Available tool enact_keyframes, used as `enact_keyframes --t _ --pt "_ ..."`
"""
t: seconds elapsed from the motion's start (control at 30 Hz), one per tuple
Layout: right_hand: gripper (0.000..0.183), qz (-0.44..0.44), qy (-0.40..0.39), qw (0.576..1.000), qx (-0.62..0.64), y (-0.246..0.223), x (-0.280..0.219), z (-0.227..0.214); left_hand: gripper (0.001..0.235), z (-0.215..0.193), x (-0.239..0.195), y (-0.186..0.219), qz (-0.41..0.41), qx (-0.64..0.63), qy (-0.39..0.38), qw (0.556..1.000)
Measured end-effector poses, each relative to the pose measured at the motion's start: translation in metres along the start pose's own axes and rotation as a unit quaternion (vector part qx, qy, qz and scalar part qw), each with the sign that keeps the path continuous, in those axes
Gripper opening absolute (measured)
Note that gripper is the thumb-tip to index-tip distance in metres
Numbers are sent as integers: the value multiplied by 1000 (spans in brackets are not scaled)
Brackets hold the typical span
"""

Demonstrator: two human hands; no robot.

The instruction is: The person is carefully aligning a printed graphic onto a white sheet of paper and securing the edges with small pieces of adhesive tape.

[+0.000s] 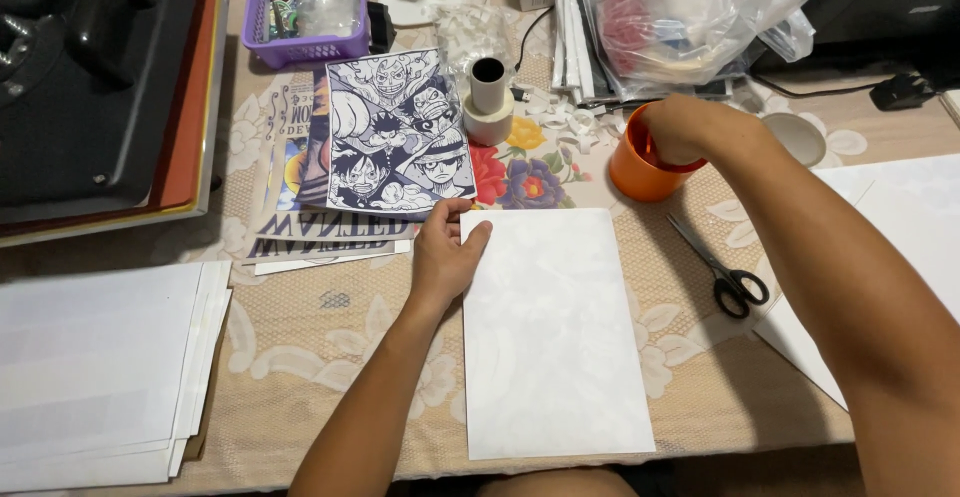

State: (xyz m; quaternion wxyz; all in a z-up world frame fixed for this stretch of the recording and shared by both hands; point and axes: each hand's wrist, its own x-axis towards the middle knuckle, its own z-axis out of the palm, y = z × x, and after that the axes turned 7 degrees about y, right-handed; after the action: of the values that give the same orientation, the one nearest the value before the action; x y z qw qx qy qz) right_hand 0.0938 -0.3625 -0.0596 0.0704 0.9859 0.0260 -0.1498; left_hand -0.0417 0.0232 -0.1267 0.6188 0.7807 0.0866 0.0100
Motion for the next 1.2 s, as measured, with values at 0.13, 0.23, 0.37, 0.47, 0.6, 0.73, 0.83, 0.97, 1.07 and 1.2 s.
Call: enact_keyframes --t 0.13,0.23,0.37,0.47,0.6,0.73,0.83,0.97,1.07,1.2 --pt "41 -8 64 998 -17 -1 -21 -8 48 -1 -3 7 4 8 -1 1000" --pt "40 -21 113 993 -9 3 -32 -10 46 -2 -4 6 10 12 -1 1000" --pt "44 -17 160 984 71 5 -44 -10 45 -3 -1 4 -3 28 -4 1000" --pt "40 -18 170 976 137 9 -49 -8 43 -3 2 -1 -12 36 -7 999" --pt "36 -26 161 960 230 4 -74 -21 43 -4 0 1 -17 43 -9 999" --pt "33 -34 177 954 238 3 -85 -23 42 -4 1 0 -15 46 -7 999" --pt "33 -41 178 952 245 3 -87 -21 42 -5 1 1 -10 45 -5 999" --pt "42 -59 192 945 257 11 -82 -11 43 -3 -3 6 8 47 -7 999" --pt "44 -62 201 939 274 17 -79 -7 45 -4 -6 11 10 68 -6 998" --pt "31 -46 219 956 188 21 -69 0 48 -5 -10 21 20 94 -8 995"
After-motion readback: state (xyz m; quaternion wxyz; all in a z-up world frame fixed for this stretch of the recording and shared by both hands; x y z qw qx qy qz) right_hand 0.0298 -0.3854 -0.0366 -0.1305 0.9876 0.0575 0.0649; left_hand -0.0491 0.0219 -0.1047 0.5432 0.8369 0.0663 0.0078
